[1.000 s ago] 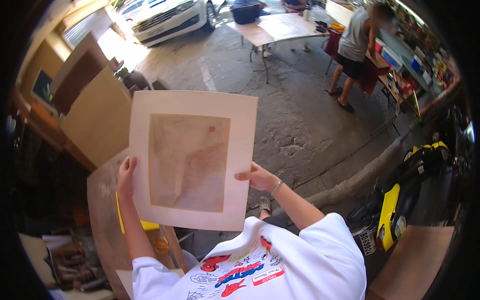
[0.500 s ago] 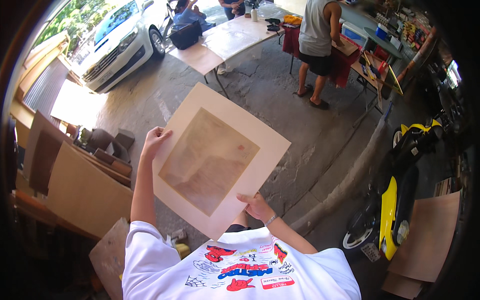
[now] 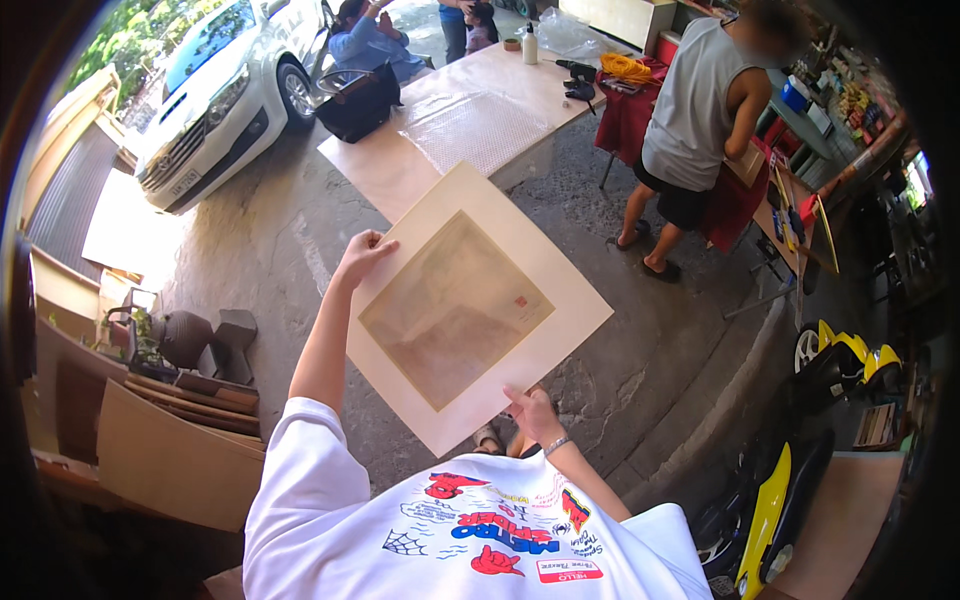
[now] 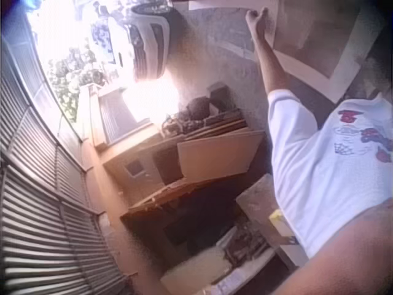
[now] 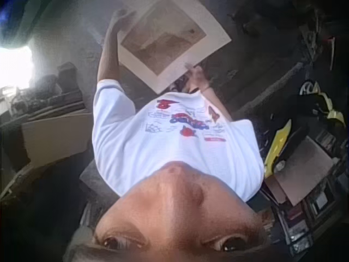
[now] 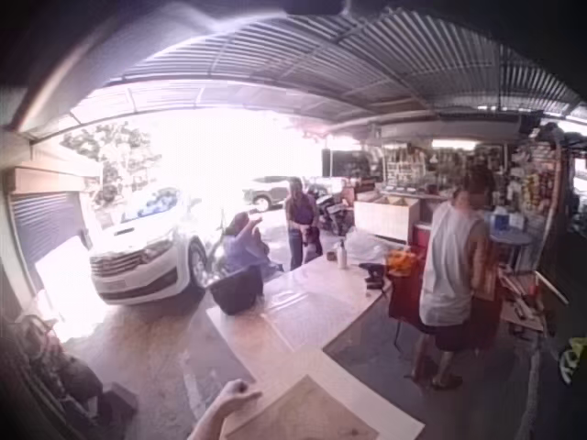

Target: The person tapes a mat board to a backing board, smooths it with a cloth, and then places the assembly into a wooden frame. The person also handles a hanging wire on the back of the frame.

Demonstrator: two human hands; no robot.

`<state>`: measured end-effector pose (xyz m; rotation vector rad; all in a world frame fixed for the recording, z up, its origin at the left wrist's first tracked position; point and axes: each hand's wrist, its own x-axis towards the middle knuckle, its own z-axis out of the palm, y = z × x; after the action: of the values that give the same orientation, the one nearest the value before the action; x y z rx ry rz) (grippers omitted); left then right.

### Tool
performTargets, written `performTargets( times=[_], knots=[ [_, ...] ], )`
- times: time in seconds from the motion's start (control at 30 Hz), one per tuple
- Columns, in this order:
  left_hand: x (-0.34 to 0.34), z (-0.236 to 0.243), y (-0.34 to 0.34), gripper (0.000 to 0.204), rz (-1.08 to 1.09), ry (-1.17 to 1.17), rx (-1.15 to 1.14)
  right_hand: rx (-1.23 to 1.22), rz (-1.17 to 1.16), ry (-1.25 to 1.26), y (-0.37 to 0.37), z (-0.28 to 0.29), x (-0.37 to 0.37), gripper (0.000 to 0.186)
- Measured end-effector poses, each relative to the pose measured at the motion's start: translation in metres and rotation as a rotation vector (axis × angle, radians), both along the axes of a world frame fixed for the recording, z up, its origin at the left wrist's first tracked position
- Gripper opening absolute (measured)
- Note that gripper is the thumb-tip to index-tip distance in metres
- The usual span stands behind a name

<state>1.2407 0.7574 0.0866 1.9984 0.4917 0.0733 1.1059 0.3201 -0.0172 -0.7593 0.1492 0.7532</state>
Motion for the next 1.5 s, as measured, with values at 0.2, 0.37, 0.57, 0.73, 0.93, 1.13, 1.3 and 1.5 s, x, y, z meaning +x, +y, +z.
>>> performTargets(
  times=[0.2,0.37,0.57,0.73,0.93,1.13,1.3,1.5],
  knots=[
    [0.165,-0.034,0.043,0.051,0.017,0.044,0.119,0.077,0.07,0.039,0.043,-0.034,0.154,0.032],
    [0.284,-0.09,0.103,0.06,0.107,0.086,0.263,0.016,0.133,0.11,0.092,-0.05,0.287,0.032],
    [0.418,-0.134,0.136,0.058,0.179,0.177,0.271,-0.049,0.198,0.159,0.13,-0.071,0.437,0.03],
    [0.504,-0.178,0.169,0.055,0.128,0.142,0.36,-0.08,0.154,0.218,0.166,-0.088,0.517,0.033],
    [0.599,-0.208,0.174,0.065,0.089,0.219,0.226,-0.112,0.142,0.284,0.189,-0.108,0.591,0.036],
    [0.613,-0.224,0.154,0.072,0.095,0.227,0.432,-0.15,0.058,0.383,0.202,-0.123,0.587,0.031],
    [0.595,-0.211,0.103,0.077,0.11,0.155,0.754,-0.368,0.235,0.319,0.197,-0.143,0.589,0.029],
    [0.557,-0.202,-0.037,0.083,-0.096,0.097,0.794,-0.75,0.495,-0.089,0.158,-0.123,0.598,0.031]
  ],
)
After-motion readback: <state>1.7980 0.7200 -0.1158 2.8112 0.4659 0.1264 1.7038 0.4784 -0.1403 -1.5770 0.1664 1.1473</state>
